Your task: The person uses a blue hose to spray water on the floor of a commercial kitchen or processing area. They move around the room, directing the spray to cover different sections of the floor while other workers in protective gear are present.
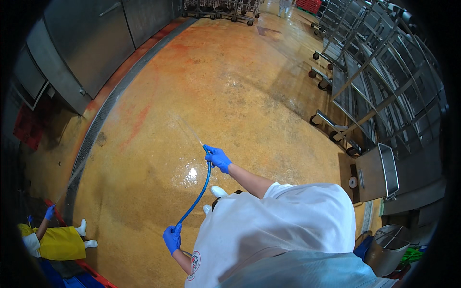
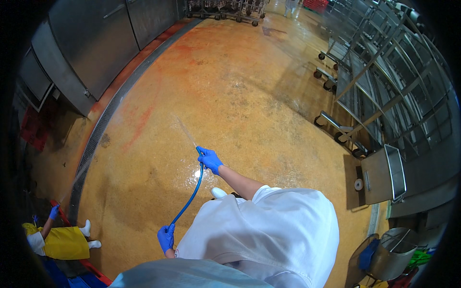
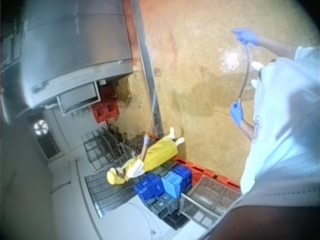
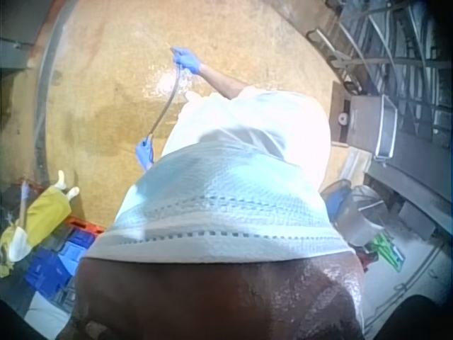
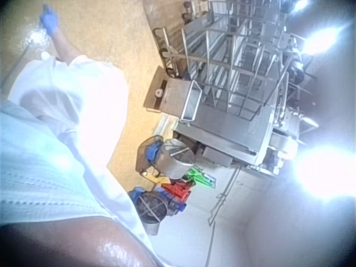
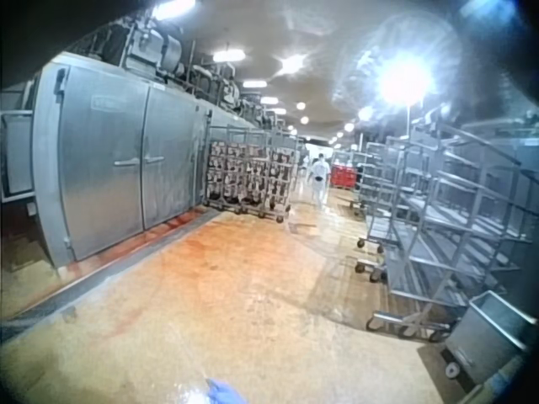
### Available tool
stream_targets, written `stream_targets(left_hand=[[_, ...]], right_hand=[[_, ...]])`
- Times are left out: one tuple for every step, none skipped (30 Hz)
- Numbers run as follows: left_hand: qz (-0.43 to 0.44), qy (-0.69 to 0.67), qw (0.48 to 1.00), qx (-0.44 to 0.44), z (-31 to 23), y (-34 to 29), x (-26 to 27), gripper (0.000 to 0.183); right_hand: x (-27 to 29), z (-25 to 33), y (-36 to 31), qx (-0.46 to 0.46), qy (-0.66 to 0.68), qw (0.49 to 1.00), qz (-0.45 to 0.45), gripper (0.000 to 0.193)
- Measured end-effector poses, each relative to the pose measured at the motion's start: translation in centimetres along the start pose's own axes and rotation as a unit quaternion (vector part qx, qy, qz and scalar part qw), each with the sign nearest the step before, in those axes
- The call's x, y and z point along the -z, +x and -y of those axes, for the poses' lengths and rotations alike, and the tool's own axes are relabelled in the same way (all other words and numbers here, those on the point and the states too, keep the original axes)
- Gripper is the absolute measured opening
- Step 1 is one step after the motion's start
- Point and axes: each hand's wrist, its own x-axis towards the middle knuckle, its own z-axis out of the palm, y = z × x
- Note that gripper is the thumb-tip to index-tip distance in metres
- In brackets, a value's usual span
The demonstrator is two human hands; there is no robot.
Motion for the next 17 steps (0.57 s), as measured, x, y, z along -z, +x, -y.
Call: stream_targets(left_hand=[[0.001,-0.001,1.000,0.002,0.1,0.1,0.0,0.044],[0.002,-0.001,1.000,0.003,0.2,0.2,0.0,0.044],[0.004,-0.002,1.000,0.004,0.3,0.3,0.0,0.045],[0.006,-0.002,1.000,0.006,0.4,0.3,0.0,0.045],[0.000,-0.003,1.000,0.001,0.4,0.3,0.1,0.045],[-0.006,-0.004,1.000,-0.003,0.4,0.3,0.1,0.045],[-0.011,-0.005,1.000,-0.007,0.4,0.3,0.2,0.045],[-0.009,-0.004,1.000,-0.005,0.5,0.3,0.3,0.045],[-0.006,-0.003,1.000,-0.003,0.6,0.3,0.4,0.045],[-0.003,0.000,1.000,-0.001,0.6,0.3,0.5,0.045],[0.002,-0.008,1.000,0.000,0.7,0.2,0.6,0.045],[0.007,-0.016,1.000,0.001,0.7,0.2,0.7,0.045],[0.012,-0.024,1.000,0.002,0.8,0.2,0.7,0.045],[0.012,-0.015,1.000,0.003,0.8,0.2,0.7,0.045],[0.013,-0.006,1.000,0.004,0.9,0.2,0.6,0.045],[0.012,0.002,1.000,0.006,0.8,0.3,0.6,0.045],[0.011,0.004,1.000,0.008,0.6,0.3,0.7,0.044]], right_hand=[[-0.1,0.1,0.0,0.003,0.002,1.000,0.000,0.057],[-0.1,-0.1,0.2,0.004,-0.005,1.000,-0.004,0.058],[0.1,-0.5,0.4,0.005,-0.013,1.000,-0.008,0.058],[0.1,-0.7,0.4,0.005,-0.020,1.000,-0.011,0.058],[0.2,-0.8,0.3,0.001,-0.026,1.000,-0.009,0.056],[0.4,-1.0,0.2,-0.004,-0.032,0.999,-0.008,0.055],[0.4,-1.0,0.1,-0.009,-0.038,0.999,-0.007,0.053],[0.2,-1.0,0.1,-0.006,-0.036,0.999,-0.006,0.053],[0.0,-1.0,0.1,-0.004,-0.034,0.999,-0.005,0.053],[-0.2,-0.9,0.0,-0.002,-0.031,1.000,-0.004,0.053],[-0.4,-0.8,0.1,0.001,-0.031,1.000,0.000,0.054],[-0.5,-0.5,0.2,0.003,-0.032,0.999,0.004,0.054],[-0.6,-0.4,0.3,0.006,-0.032,0.999,0.009,0.054],[-0.7,-0.5,0.3,0.007,-0.027,1.000,0.006,0.055],[-0.7,-0.6,0.3,0.008,-0.022,1.000,0.002,0.056],[-0.7,-0.6,0.4,0.009,-0.017,1.000,0.000,0.057],[-0.5,-0.7,0.3,-0.006,-0.015,1.000,-0.001,0.059]])
